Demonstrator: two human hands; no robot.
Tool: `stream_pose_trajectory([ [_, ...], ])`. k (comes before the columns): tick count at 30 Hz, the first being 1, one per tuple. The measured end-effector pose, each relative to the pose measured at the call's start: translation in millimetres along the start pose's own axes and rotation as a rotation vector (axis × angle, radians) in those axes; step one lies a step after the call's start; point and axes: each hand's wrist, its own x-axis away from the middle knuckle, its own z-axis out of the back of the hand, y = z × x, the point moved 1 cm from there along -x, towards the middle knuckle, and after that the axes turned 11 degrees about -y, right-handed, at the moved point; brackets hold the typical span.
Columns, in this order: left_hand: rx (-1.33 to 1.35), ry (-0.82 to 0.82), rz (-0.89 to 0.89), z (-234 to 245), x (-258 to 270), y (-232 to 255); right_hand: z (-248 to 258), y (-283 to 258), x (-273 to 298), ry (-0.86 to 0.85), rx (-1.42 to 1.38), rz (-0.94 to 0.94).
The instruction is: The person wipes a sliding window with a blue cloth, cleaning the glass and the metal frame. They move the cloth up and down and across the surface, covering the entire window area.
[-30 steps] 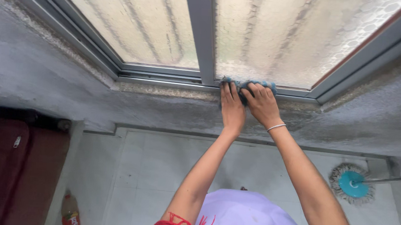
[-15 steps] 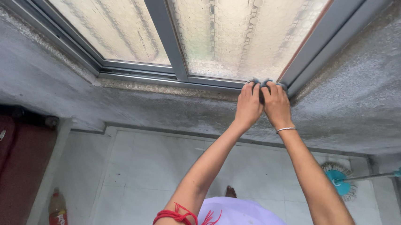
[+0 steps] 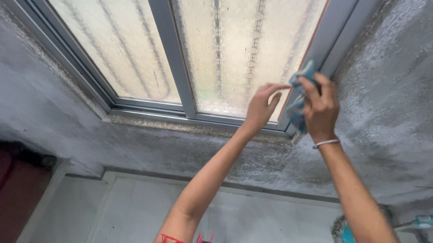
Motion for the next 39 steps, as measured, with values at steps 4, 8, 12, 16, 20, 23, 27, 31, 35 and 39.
stream_pose_trajectory([
  [4,-0.603,0.211,-0.168,59,-39,51,36,31,-93,0.230,0.264,0.095],
  [8,-0.765,0.185,-0.110,85,-54,60,28,47,-139,-0.030,0.294,0.116],
  [12,-0.943,0.094,-0.084,88,-39,47,-22,33,-80,-0.125,0.354,0.090],
  [16,-1.040,0.101,-0.126,96,-23,35,-57,12,-6,-0.345,0.215,0.133],
  [20,-1.041,0.133,-0.111,132,-33,30,-35,20,-53,-0.163,0.666,0.314],
  [23,-1.026,0.199,-0.127,164,-58,30,-1,21,-148,0.027,0.449,0.285],
  [27,-0.960,0.208,-0.149,182,-77,31,5,-15,-236,0.208,0.300,0.186],
  [31,-0.996,0.219,-0.118,176,-66,28,-29,-53,-212,0.088,0.338,0.277],
  [35,-1.107,0.168,-0.190,193,-50,19,-36,-42,-151,-0.104,0.213,0.307],
  [39,-1.102,0.195,-0.223,230,-61,24,-1,-20,-181,0.050,0.232,0.004],
])
